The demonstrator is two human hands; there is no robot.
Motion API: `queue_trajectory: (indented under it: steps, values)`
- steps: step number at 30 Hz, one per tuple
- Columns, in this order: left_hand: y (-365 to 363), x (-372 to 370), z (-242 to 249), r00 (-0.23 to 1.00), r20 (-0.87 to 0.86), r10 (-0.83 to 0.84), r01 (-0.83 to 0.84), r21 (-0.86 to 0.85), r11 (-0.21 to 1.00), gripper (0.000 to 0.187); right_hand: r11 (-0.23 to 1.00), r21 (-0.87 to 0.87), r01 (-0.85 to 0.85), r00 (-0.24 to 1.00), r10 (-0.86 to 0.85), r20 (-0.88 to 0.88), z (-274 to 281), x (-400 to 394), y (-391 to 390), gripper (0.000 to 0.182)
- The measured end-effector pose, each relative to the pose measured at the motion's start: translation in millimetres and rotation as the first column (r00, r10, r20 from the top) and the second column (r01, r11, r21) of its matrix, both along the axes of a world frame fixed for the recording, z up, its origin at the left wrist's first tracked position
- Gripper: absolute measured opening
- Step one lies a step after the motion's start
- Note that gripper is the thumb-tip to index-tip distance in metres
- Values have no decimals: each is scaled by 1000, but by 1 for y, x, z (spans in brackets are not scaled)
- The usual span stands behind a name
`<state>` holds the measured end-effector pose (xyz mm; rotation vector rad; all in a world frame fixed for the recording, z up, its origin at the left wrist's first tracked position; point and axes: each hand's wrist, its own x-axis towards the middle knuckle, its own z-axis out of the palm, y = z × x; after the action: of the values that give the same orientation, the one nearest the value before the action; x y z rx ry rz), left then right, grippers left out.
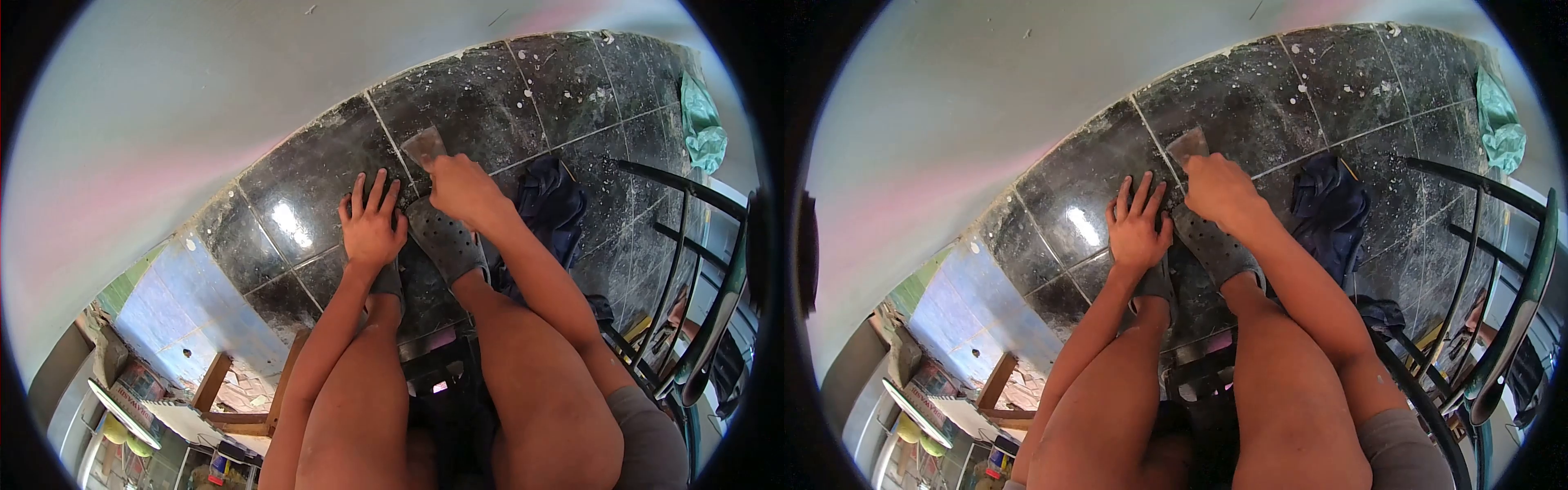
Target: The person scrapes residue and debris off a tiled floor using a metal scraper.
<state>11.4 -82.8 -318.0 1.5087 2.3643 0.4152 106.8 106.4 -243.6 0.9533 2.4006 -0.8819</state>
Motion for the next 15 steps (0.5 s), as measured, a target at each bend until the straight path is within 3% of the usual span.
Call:
queue_trajectory:
  steps: [2, 5, 8, 12, 14, 15]
  values:
    - [-2, 0, -1, 1000, -1, -1, 1, -5, 1000, 55, 992, -113, 48, 993, -35, 111, 19, -12, 7, 32]
    - [0, 0, -1, 1000, -1, -2, 2, 1, 1000, 55, 983, -180, -27, 976, 65, 209, 15, -11, 14, 32]
    - [0, 0, 0, 1000, 4, 2, -2, 0, 1000, 55, 997, -39, 61, 997, -59, 51, 9, -10, 4, 31]
    - [-3, 0, -2, 1000, 6, 1, -1, -4, 1000, 55, 981, -184, 58, 981, -22, 192, 26, -16, 10, 31]
    - [-1, 1, -2, 1000, 5, 0, 0, 3, 1000, 55, 978, -209, 22, 967, 32, 252, 32, -17, 13, 30]
    - [0, 1, -2, 1000, 2, -1, 1, 4, 1000, 55, 988, -154, 12, 981, 18, 192, 27, -16, 13, 30]
